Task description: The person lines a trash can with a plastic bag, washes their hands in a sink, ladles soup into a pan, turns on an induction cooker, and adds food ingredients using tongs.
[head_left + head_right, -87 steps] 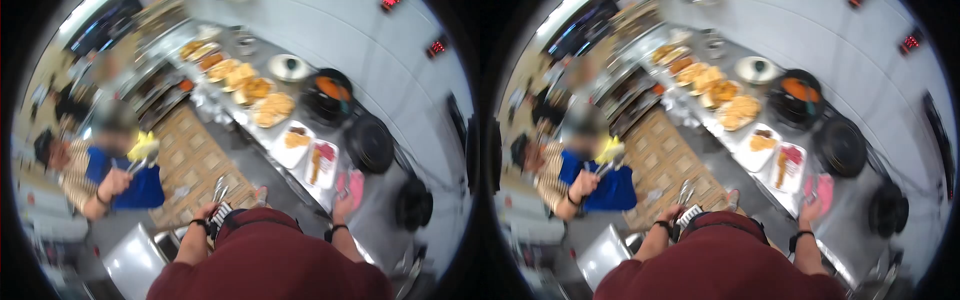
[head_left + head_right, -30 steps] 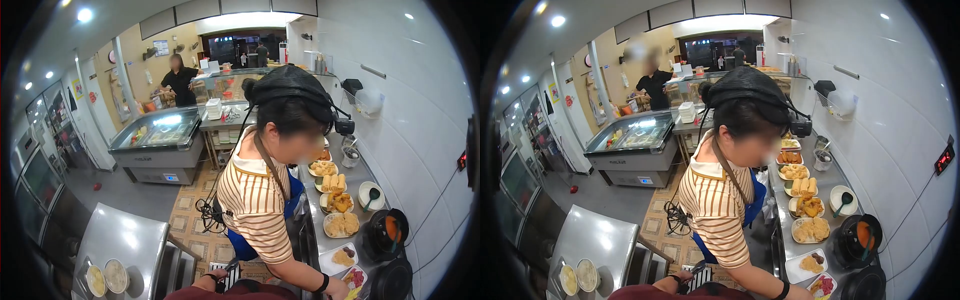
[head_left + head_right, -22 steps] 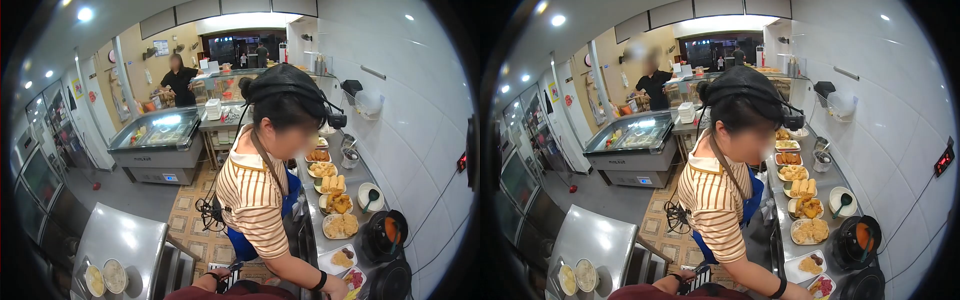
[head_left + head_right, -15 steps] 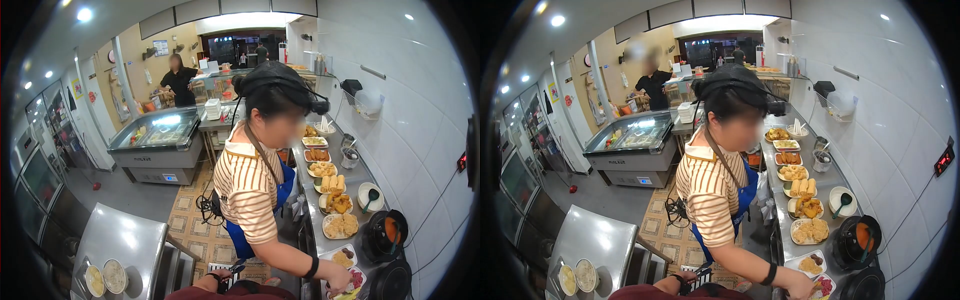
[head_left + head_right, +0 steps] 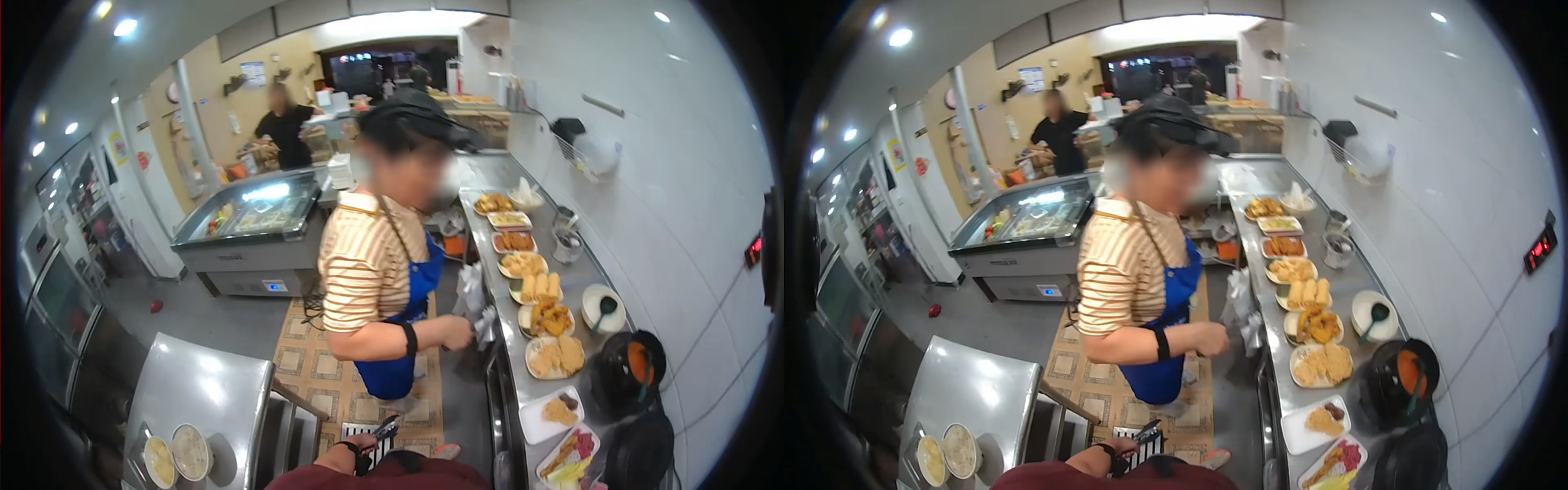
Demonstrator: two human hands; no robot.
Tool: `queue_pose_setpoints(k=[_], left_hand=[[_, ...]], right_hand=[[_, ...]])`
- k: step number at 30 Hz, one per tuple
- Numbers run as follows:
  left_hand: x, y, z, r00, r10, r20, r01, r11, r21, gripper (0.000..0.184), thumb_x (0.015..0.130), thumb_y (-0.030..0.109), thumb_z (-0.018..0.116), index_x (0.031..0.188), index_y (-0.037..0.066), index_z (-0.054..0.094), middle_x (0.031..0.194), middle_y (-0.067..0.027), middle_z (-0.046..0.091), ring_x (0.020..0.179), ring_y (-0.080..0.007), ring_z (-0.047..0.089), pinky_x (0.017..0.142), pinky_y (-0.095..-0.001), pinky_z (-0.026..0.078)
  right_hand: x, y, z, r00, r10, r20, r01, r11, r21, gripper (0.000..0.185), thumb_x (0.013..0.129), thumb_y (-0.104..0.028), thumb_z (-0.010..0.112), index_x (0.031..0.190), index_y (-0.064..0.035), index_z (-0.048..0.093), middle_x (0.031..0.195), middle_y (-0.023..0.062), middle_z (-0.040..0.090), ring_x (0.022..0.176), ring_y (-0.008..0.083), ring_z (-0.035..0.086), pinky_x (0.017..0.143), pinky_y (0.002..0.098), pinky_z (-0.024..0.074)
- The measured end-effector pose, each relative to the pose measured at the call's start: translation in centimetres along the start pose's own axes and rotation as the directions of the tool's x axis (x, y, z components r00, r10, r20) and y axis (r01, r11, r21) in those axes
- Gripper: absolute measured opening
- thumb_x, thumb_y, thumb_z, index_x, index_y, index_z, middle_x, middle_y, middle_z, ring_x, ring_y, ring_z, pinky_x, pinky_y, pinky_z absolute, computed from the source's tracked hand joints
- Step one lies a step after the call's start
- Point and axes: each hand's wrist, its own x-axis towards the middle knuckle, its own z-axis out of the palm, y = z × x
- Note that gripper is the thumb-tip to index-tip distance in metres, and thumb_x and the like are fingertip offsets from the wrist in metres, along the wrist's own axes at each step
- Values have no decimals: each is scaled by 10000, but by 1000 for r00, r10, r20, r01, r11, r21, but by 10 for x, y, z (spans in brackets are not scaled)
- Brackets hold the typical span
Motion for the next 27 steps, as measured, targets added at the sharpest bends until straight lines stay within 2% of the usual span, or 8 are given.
queue_pose_setpoints(k=[5,6,10,22,24,25,26,27], left_hand=[[18,-6,-10,999,-40,-20,39,998,-47,210,694,143,573,536,97,442,443,-22,420,369,-128,389,357,-288,288],[23,-8,-15,1000,13,11,-13,998,58,194,687,122,581,543,91,454,449,-24,425,364,-129,385,355,-285,289],[-2,22,-6,996,-52,-66,58,994,89,178,704,130,589,584,69,473,464,-17,431,369,-120,383,361,-281,313],[13,88,11,987,76,142,-98,983,155,258,764,228,588,585,102,451,461,1,418,367,-113,378,367,-264,288],[10,88,16,994,70,80,-82,985,154,243,754,235,589,592,104,465,466,6,429,369,-107,384,363,-259,287],[16,82,12,982,64,176,-74,996,50,229,743,226,590,592,107,466,469,8,436,370,-102,382,361,-259,287],[1,86,20,989,144,45,-149,978,145,246,747,225,580,573,107,453,468,7,436,367,-102,370,364,-255,279],[5,89,14,990,111,87,-123,982,143,262,752,227,576,559,110,444,462,6,430,365,-107,363,366,-258,278]], right_hand=[[-23,107,55,991,133,-24,-133,991,-7,567,647,-33,640,1168,40,428,1121,212,497,1077,351,440,936,388,331],[-34,120,58,984,174,-26,-175,985,-15,566,645,-31,642,1165,42,429,1118,213,500,1074,352,442,935,388,332],[-37,118,56,956,290,-40,-291,955,-46,568,629,-18,642,1162,17,447,1082,204,519,1041,346,466,913,388,349],[-36,135,72,952,289,-103,-292,956,-9,554,630,-12,623,1155,25,449,1085,188,529,1039,347,473,898,396,367],[-38,138,70,964,254,-80,-258,965,-45,520,656,-23,619,1146,38,456,1102,186,525,1052,335,474,911,389,362],[-38,138,70,969,238,-70,-242,968,-60,503,668,-28,617,1141,44,460,1111,185,523,1058,329,474,917,386,359],[-33,118,57,976,205,-69,-209,976,-56,512,682,-70,617,1158,26,455,1142,179,505,1081,327,455,936,387,342],[-25,61,28,988,142,-64,-146,987,-64,522,695,-113,617,1175,8,451,1173,173,487,1105,324,436,955,387,324]])
